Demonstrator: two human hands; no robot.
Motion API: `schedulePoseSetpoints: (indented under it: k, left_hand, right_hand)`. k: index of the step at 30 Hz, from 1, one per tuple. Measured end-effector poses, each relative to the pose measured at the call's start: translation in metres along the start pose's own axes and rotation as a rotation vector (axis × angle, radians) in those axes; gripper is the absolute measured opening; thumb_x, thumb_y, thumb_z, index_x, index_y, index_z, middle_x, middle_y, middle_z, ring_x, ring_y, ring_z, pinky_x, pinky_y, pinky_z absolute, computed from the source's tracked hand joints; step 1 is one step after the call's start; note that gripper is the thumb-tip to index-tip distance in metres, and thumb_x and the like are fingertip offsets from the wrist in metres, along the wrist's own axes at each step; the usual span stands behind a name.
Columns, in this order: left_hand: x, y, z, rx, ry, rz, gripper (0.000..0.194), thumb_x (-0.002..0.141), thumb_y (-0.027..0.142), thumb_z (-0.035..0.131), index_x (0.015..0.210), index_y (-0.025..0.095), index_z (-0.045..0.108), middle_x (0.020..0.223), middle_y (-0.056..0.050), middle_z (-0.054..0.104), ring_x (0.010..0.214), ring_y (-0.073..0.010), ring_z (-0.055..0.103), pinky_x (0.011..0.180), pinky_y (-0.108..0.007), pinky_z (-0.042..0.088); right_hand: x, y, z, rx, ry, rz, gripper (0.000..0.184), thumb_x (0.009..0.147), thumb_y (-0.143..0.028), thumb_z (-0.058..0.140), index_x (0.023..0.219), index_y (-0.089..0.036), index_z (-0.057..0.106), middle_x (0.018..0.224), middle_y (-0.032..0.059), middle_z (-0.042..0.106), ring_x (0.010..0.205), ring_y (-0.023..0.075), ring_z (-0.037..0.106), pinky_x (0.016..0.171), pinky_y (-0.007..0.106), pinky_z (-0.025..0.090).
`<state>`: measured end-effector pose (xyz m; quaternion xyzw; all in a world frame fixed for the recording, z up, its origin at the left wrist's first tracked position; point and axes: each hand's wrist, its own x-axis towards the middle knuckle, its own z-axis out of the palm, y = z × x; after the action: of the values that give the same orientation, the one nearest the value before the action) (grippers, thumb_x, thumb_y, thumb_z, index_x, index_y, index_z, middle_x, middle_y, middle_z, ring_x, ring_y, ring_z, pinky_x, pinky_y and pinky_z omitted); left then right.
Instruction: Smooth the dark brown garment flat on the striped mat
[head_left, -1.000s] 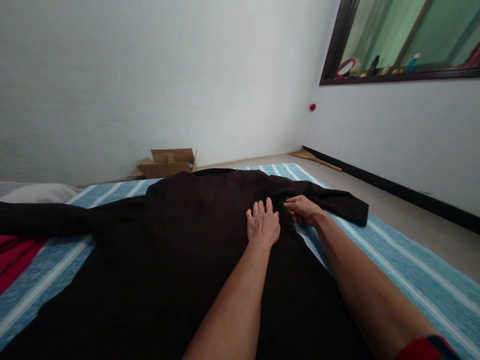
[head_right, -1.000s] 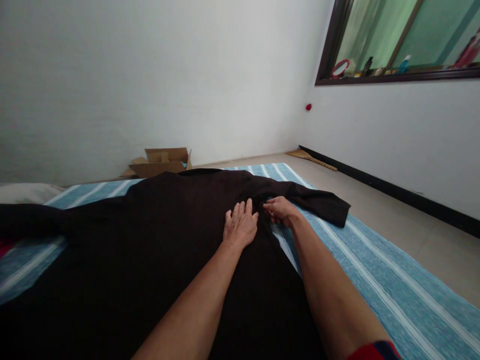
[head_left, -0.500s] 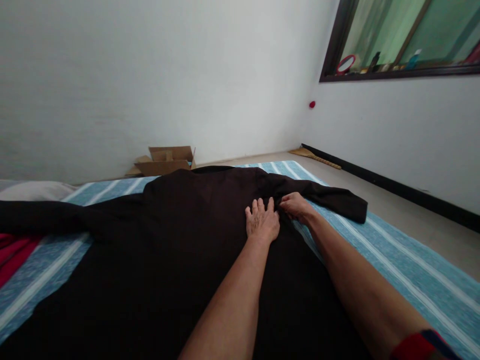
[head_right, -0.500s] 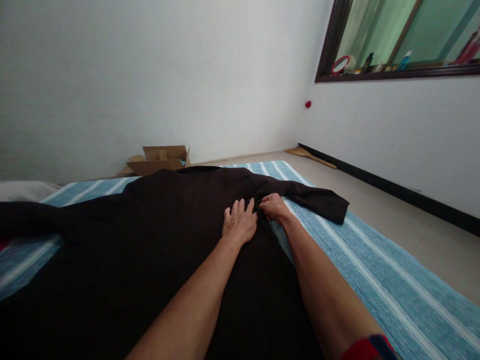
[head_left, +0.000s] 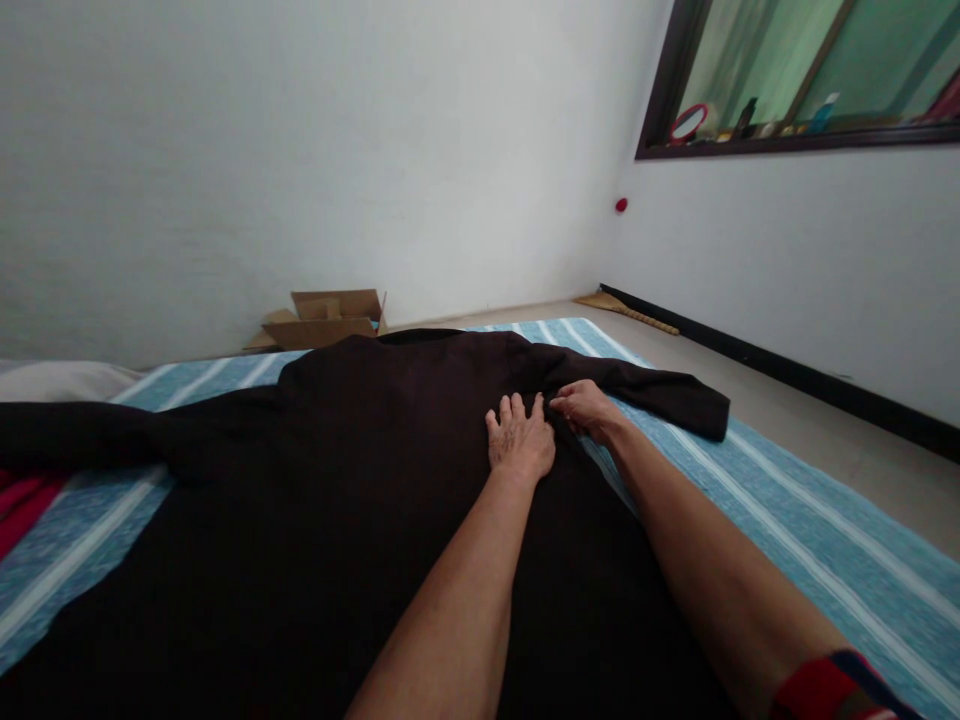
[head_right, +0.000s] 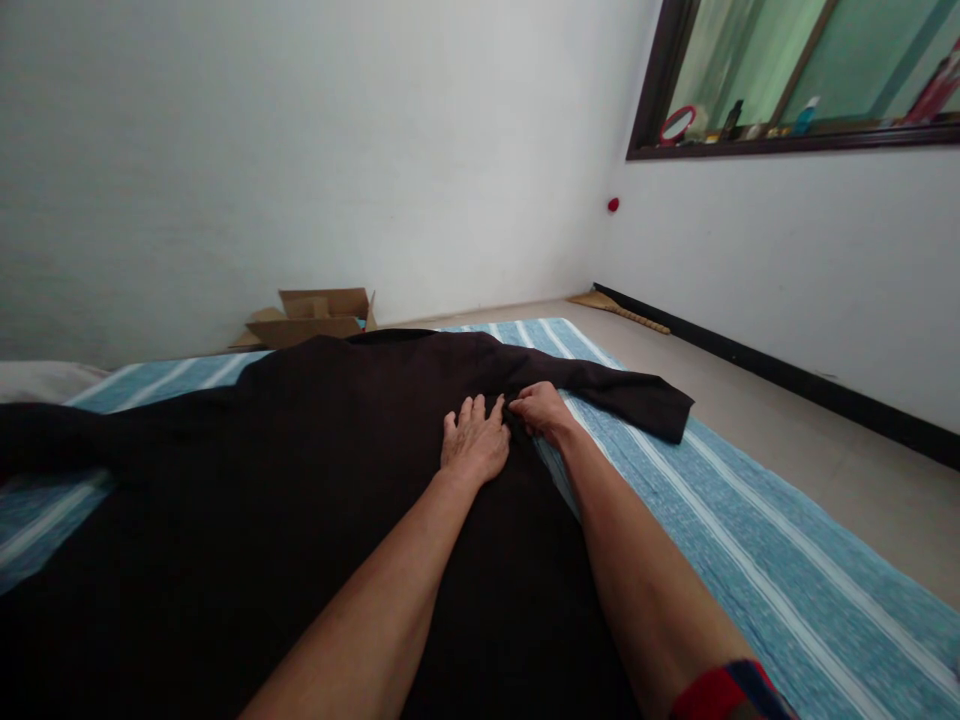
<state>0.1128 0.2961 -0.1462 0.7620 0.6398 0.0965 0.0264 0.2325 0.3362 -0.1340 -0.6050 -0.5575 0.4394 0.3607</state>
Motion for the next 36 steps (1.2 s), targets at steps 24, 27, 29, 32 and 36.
schedulePoseSetpoints:
  k: [24,27,29,32,36]
  left_hand:
    - [0.001,0.000,0.001,-0.040,0.002,-0.024,0.058,0.092,0.050,0.027,0.141,0.020,0.033,0.149,-0.013,0.030,0.138,-0.0301,0.021,0.107,-0.051,0.020]
    - [0.000,0.003,0.000,-0.039,0.068,0.000,0.053,0.092,0.046,0.035,0.136,0.017,0.038,0.144,-0.015,0.036,0.135,-0.0304,0.025,0.106,-0.050,0.023]
    - [-0.001,0.005,-0.001,-0.047,0.145,0.083,0.040,0.091,0.035,0.039,0.125,0.016,0.049,0.134,-0.014,0.048,0.128,-0.0271,0.036,0.104,-0.043,0.029]
    - [-0.001,0.007,0.000,-0.081,0.177,0.259,0.028,0.091,0.019,0.035,0.109,0.020,0.057,0.118,-0.008,0.058,0.115,-0.0197,0.048,0.097,-0.032,0.037]
    - [0.000,0.004,0.004,-0.088,0.095,0.265,0.038,0.093,0.022,0.030,0.127,0.020,0.048,0.137,-0.007,0.047,0.128,-0.0185,0.038,0.104,-0.035,0.031]
  right_hand:
    - [0.001,0.007,-0.023,-0.135,-0.009,0.045,0.025,0.061,-0.001,0.048,0.044,-0.018,0.046,0.035,0.0013,0.053,0.026,0.0110,0.046,0.026,0.018,0.032]
    - [0.001,0.009,-0.025,-0.119,-0.029,0.039,0.023,0.062,-0.002,0.048,0.046,-0.018,0.047,0.036,0.0008,0.054,0.028,0.0093,0.047,0.027,0.015,0.031]
    - [0.000,0.010,-0.025,-0.107,-0.027,0.034,0.022,0.062,-0.002,0.049,0.046,-0.018,0.046,0.036,0.0001,0.054,0.028,0.0086,0.046,0.026,0.014,0.029]
    - [-0.001,0.010,-0.025,-0.090,-0.016,0.031,0.023,0.062,-0.002,0.048,0.046,-0.018,0.046,0.036,-0.0001,0.053,0.027,0.0086,0.045,0.026,0.015,0.028]
    - [0.001,0.012,-0.025,-0.067,-0.006,0.025,0.021,0.065,-0.005,0.049,0.049,-0.017,0.049,0.037,-0.0001,0.054,0.026,0.0083,0.045,0.026,0.016,0.028]
